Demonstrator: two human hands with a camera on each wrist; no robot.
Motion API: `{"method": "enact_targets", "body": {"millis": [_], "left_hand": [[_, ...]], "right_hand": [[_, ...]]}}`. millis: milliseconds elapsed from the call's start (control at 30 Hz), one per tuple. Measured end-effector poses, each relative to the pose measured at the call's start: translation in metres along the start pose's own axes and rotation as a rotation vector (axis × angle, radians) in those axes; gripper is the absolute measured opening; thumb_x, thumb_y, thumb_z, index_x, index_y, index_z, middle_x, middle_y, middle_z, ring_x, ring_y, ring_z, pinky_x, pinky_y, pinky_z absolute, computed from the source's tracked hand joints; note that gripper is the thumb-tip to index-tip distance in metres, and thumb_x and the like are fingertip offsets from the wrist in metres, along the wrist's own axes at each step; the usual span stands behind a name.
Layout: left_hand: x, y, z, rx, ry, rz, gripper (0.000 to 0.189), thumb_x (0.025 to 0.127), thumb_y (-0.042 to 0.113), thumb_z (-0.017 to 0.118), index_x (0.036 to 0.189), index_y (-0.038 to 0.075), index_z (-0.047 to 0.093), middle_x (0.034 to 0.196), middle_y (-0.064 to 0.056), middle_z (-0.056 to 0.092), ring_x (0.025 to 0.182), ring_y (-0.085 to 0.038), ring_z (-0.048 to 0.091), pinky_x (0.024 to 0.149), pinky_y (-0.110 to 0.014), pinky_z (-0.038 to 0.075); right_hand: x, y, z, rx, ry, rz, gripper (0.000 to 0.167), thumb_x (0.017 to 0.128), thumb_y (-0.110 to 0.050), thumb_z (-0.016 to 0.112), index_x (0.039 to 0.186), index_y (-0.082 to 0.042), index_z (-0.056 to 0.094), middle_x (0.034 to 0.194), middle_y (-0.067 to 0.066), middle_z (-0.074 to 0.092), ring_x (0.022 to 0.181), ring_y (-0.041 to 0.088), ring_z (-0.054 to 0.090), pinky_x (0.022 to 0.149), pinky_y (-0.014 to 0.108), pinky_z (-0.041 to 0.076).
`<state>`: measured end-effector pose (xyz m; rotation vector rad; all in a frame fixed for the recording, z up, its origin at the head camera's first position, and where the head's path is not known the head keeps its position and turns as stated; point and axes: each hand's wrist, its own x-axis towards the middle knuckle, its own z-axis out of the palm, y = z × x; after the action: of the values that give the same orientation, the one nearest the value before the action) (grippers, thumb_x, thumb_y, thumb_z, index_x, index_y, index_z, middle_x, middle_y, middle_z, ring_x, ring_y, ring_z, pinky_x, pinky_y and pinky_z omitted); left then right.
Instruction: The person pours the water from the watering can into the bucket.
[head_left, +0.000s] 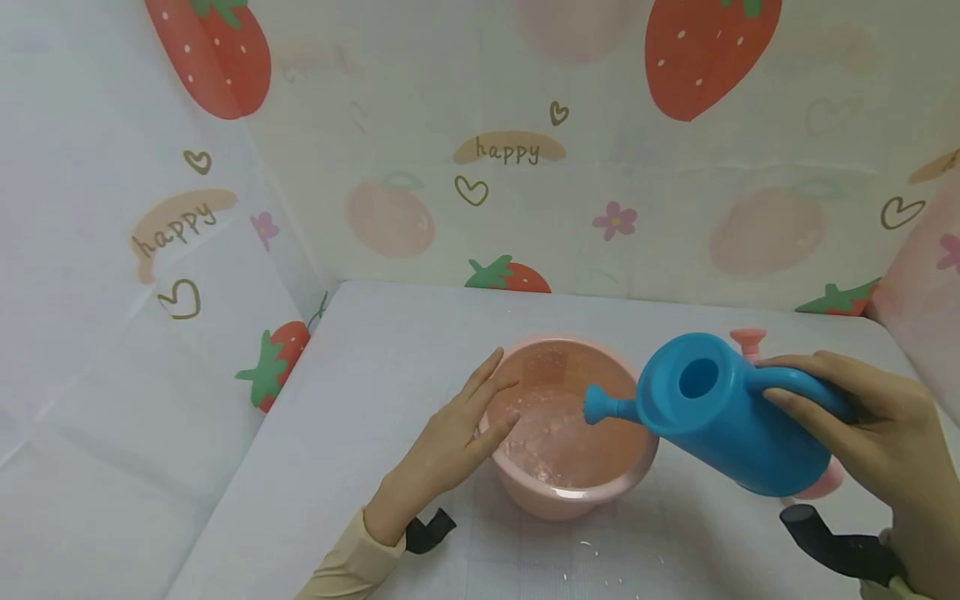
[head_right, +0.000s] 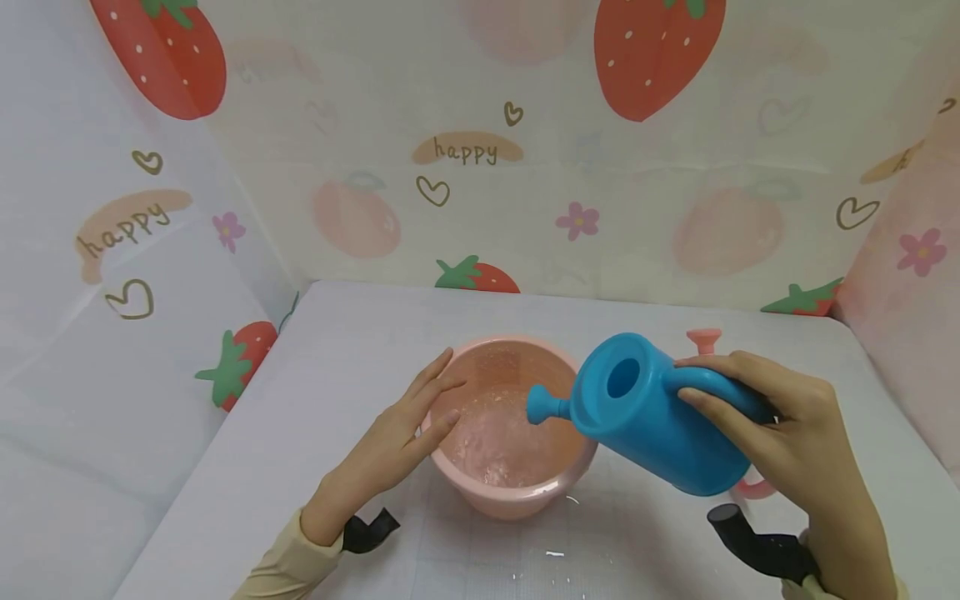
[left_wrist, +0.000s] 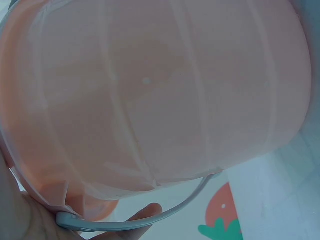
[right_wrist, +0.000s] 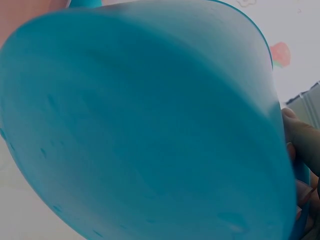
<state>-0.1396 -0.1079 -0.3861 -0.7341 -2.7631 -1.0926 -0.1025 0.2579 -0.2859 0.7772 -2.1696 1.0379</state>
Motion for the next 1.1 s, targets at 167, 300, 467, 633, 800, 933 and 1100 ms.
{"method": "enact_targets", "body": {"millis": [167, 300, 467, 633, 800, 933, 1100], "left_hand": [[-0.0004, 0.0011, -0.0007, -0.001, -0.003, -0.005, 0.052, 0.094, 0.057, 0.035, 0.138, 0.03, 0.041, 0.153, 0.02, 0.009, 0.129, -0.016, 0.041, 0.09, -0.047, 0.046], [-0.0007, 0.001, -0.0008, 0.0, -0.001, 0.004, 0.051, 0.094, 0.056, 0.035, 0.138, 0.029, 0.04, 0.153, 0.019, 0.009, 0.13, -0.017, 0.04, 0.09, -0.047, 0.046], [-0.0013, 0.001, -0.0002, -0.001, 0.002, 0.006, 0.051, 0.094, 0.055, 0.036, 0.138, 0.029, 0.041, 0.153, 0.019, 0.009, 0.129, -0.017, 0.042, 0.089, -0.047, 0.047], [-0.0015, 0.0013, 0.0002, 0.003, 0.01, 0.007, 0.05, 0.094, 0.055, 0.036, 0.137, 0.03, 0.041, 0.153, 0.02, 0.01, 0.128, -0.017, 0.043, 0.089, -0.047, 0.047], [-0.0018, 0.0022, -0.0005, 0.0, 0.006, 0.002, 0.05, 0.094, 0.056, 0.036, 0.137, 0.03, 0.041, 0.153, 0.02, 0.01, 0.128, -0.017, 0.043, 0.09, -0.046, 0.047], [-0.002, 0.0024, -0.0004, 0.0, 0.004, 0.0, 0.051, 0.094, 0.056, 0.037, 0.137, 0.03, 0.041, 0.153, 0.02, 0.01, 0.129, -0.017, 0.042, 0.09, -0.046, 0.046], [-0.0023, 0.0017, -0.0001, 0.001, 0.004, 0.004, 0.051, 0.094, 0.055, 0.037, 0.138, 0.029, 0.041, 0.153, 0.019, 0.009, 0.13, -0.017, 0.04, 0.091, -0.047, 0.046]], "right_hand": [[0.0014, 0.0002, -0.001, 0.011, -0.013, -0.011, 0.028, 0.072, 0.007, 0.074, 0.099, 0.011, 0.066, 0.1, -0.005, 0.067, 0.094, 0.003, 0.062, 0.089, 0.011, 0.041], [0.0025, 0.0009, -0.0012, 0.035, -0.02, -0.038, 0.027, 0.076, -0.003, 0.073, 0.097, 0.013, 0.066, 0.099, -0.004, 0.067, 0.093, 0.003, 0.062, 0.09, 0.011, 0.042], [0.0027, 0.0004, -0.001, 0.012, -0.022, -0.028, 0.027, 0.077, -0.005, 0.073, 0.097, 0.011, 0.066, 0.099, -0.007, 0.067, 0.092, 0.001, 0.061, 0.089, 0.009, 0.041], [0.0032, 0.0005, -0.0015, 0.026, -0.033, -0.03, 0.028, 0.076, -0.003, 0.073, 0.098, 0.011, 0.066, 0.1, -0.004, 0.067, 0.093, 0.003, 0.061, 0.089, 0.01, 0.042], [0.0034, 0.0014, -0.0017, 0.021, -0.029, -0.032, 0.027, 0.075, -0.002, 0.073, 0.098, 0.011, 0.066, 0.099, -0.005, 0.067, 0.092, 0.002, 0.061, 0.089, 0.01, 0.042], [0.0028, 0.0011, -0.0022, -0.004, -0.025, -0.01, 0.029, 0.072, 0.005, 0.074, 0.099, 0.01, 0.066, 0.099, -0.007, 0.067, 0.092, 0.001, 0.061, 0.09, 0.009, 0.041], [0.0036, 0.0009, -0.0019, 0.012, -0.037, -0.013, 0.029, 0.072, 0.004, 0.074, 0.1, 0.01, 0.066, 0.1, -0.004, 0.067, 0.093, 0.002, 0.061, 0.09, 0.01, 0.041]]}}
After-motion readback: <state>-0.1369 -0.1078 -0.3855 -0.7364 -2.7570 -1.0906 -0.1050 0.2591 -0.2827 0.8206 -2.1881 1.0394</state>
